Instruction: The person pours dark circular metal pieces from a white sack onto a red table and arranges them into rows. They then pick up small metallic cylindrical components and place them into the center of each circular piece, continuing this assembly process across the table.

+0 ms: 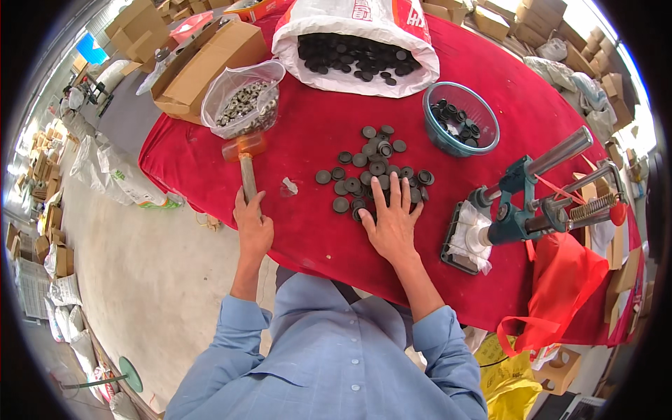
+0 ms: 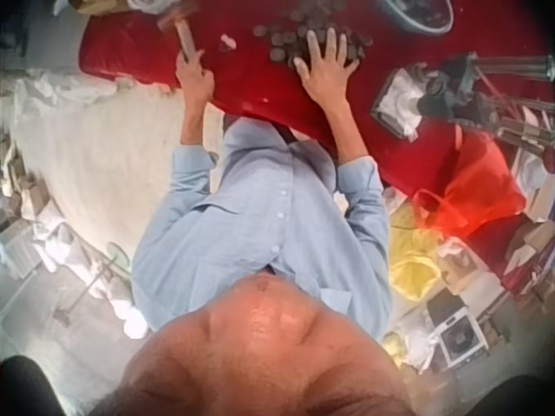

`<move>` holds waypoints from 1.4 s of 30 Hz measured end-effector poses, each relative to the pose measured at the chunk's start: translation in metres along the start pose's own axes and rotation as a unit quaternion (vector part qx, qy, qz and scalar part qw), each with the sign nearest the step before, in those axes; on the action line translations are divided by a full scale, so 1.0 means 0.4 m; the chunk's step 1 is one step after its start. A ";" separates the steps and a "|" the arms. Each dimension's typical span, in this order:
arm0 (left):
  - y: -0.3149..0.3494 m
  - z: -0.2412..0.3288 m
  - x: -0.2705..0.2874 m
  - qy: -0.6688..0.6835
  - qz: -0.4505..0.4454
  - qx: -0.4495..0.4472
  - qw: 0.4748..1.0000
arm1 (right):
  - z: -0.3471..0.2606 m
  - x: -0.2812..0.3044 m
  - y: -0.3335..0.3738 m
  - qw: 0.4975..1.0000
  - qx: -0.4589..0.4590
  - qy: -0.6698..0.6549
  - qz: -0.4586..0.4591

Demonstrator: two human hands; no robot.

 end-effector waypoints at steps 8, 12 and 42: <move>-0.010 -0.145 0.112 0.036 0.101 0.047 0.993 | -0.102 0.012 -0.016 0.995 0.087 -0.018 0.044; -0.158 -0.220 0.145 0.016 0.130 0.069 0.989 | -0.148 -0.012 -0.113 0.990 0.125 -0.040 0.054; -0.392 0.370 -0.535 0.075 -0.271 -0.273 0.920 | 0.220 0.027 -0.337 0.997 -0.019 -0.064 0.045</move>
Point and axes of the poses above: each hand's wrist, its own y-axis away from the middle knuckle, its own x-axis out of the back of the hand, z = x × y, the point moved 8 cm from there along -y, towards the middle knuckle, and after that the axes turned 11 degrees about y, right-handed, at the moved point
